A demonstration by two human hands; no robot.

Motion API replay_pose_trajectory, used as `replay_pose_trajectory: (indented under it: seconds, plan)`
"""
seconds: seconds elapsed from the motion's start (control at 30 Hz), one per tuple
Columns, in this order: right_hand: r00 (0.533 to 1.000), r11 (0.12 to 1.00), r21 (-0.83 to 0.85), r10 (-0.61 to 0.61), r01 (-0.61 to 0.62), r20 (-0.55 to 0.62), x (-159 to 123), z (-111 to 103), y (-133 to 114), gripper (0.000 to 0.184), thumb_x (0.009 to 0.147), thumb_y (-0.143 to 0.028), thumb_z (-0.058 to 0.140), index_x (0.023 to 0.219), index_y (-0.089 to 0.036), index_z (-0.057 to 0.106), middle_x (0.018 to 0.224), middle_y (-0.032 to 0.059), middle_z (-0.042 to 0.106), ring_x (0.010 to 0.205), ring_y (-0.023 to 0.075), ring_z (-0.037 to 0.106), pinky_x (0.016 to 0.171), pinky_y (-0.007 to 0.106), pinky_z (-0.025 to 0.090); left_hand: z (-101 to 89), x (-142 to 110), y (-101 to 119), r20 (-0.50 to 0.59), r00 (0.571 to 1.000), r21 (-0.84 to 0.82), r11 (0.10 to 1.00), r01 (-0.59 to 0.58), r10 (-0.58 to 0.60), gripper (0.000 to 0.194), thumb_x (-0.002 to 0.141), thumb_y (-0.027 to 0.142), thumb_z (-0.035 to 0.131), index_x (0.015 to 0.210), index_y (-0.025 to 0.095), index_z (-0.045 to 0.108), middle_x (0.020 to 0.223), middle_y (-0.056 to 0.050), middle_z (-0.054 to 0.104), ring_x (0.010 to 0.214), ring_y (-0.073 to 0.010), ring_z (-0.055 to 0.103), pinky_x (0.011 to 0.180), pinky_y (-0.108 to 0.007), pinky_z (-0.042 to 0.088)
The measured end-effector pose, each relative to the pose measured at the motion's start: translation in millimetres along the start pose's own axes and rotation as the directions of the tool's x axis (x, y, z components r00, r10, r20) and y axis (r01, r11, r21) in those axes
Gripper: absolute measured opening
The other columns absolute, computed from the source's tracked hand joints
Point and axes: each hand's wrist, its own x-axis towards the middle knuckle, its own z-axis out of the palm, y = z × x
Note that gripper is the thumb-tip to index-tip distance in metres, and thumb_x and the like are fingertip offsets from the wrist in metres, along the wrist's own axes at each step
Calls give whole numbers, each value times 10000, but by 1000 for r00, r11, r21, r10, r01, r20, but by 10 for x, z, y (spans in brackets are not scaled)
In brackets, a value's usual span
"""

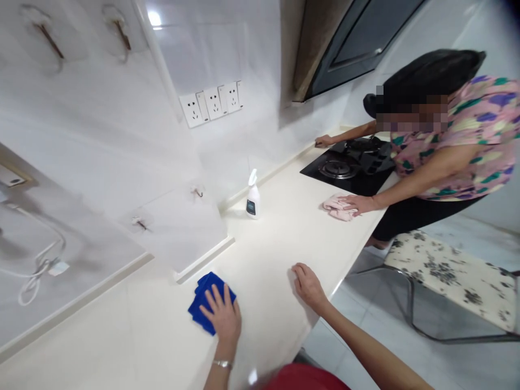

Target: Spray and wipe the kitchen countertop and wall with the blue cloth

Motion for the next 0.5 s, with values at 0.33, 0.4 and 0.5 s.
replay_pose_trajectory:
  seconds: [0.33, 0.4, 0.5]
  plan:
    - [998, 994, 105, 21, -28, 61, 143, 85, -369, 442, 786, -102, 415, 1192, -178, 571, 1192, 133, 591, 1074, 252, 558, 956, 435, 491, -214, -297, 5, 111, 916, -431, 849, -305, 386, 475, 970, 226, 409, 1435, 286, 490, 1581, -102, 430, 1504, -265, 316, 1195, -601, 346]
    - [987, 983, 173, -88, 64, 132, 223, 216, -738, 499, 808, -132, 435, 1293, -177, 540, 1295, 138, 568, 1169, 254, 533, 1021, 435, 465, -307, -451, -375, 82, 954, -408, 883, -231, 288, 484, 969, 215, 401, 1445, 264, 472, 1584, -113, 416, 1505, -243, 315, 1192, -556, 378]
    - [899, 926, 288, -328, 245, 290, 353, 399, -1398, 557, 877, -251, 464, 1433, -214, 461, 1469, 138, 466, 1360, 304, 402, 1147, 520, 340, -409, -728, -910, -5, 997, -327, 942, -76, 78, 462, 960, 248, 423, 1412, 251, 513, 1553, -122, 451, 1497, -257, 328, 1192, -566, 378]
